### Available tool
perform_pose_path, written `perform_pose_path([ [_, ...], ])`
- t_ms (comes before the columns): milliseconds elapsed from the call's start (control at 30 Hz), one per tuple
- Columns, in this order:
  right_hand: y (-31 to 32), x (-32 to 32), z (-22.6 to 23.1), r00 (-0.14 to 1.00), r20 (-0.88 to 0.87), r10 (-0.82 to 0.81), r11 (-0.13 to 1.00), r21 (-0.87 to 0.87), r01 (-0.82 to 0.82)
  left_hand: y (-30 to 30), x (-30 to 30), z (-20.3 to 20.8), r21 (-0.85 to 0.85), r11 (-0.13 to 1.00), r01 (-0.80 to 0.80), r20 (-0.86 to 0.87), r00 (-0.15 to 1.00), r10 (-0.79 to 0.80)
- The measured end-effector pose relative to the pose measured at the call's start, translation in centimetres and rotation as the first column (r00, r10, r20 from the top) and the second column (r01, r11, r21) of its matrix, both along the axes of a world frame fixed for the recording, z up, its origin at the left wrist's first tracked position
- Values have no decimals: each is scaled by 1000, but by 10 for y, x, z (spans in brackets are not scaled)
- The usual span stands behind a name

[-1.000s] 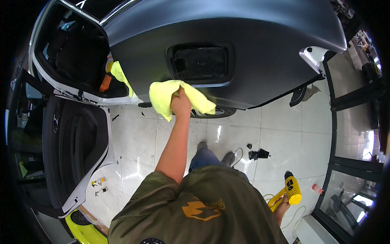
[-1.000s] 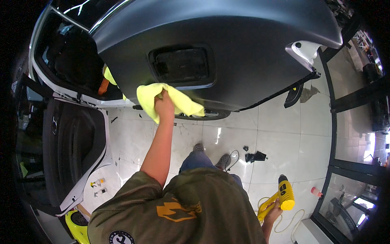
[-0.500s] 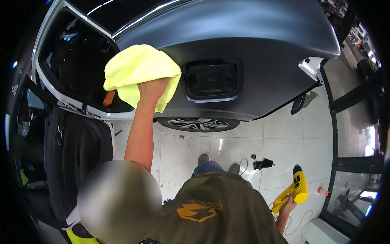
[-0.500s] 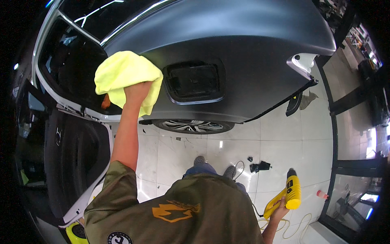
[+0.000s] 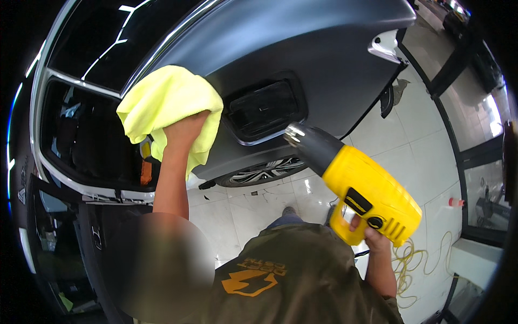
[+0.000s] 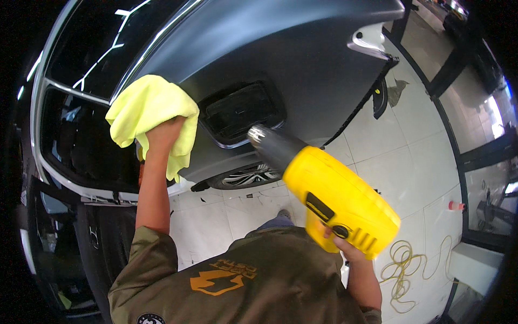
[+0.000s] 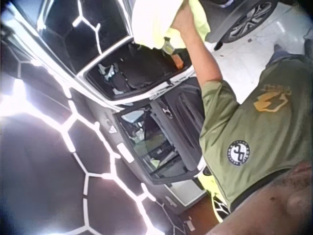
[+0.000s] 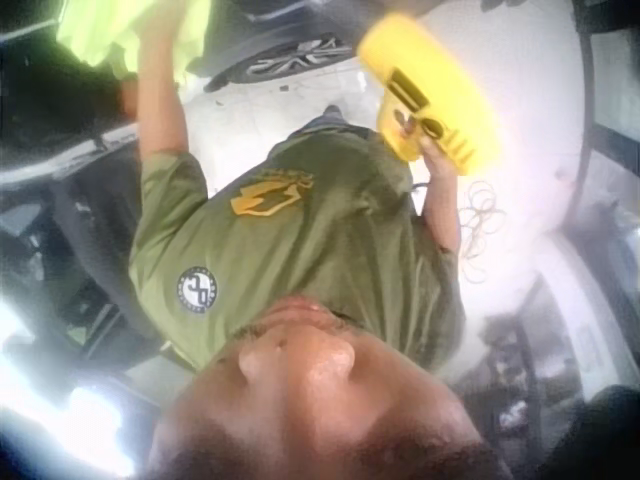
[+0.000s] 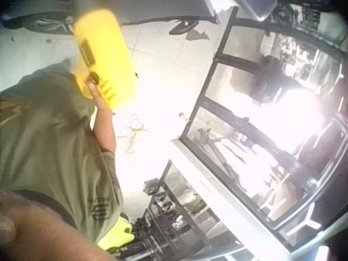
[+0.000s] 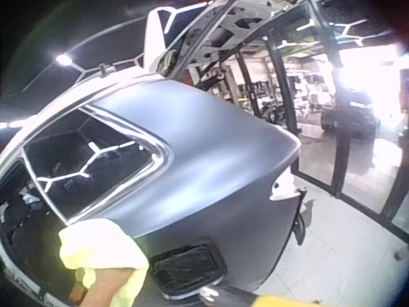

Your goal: The person uses a yellow heat gun to warm the rear bumper area of a white car while wiping the surface with a yellow microfiber cloth. They then remove a black plastic trim piece from the bumper, heat the exposed area, and wipe it again. The person reattaches the trim piece and continues heating and wiping the bumper and wheel arch area.

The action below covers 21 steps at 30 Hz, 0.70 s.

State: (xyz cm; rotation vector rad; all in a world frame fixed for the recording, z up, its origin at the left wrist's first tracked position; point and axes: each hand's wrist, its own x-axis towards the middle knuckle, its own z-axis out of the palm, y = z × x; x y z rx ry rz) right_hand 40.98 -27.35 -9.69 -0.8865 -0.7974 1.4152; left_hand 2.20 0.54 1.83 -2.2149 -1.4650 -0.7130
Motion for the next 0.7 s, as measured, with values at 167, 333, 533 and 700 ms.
perform_pose_path([
  [167, 17, -28, 10, 994, -95, -57, 998, -1, 57, 3, 5, 6, -59, 998, -4, -33, 999, 2],
  [333, 13, -16, 10, 986, -87, -142, 989, 24, 144, 6, 14, 15, -20, 1000, 2, -141, 990, -5],
  [533, 0, -2, 4, 969, -68, -238, 970, 43, 241, 21, 43, 21, -3, 997, 83, -245, 966, -82],
  [700, -6, 11, 5, 953, -59, -298, 953, 48, 300, 32, 84, 30, 142, 971, 195, -314, 939, -143],
])
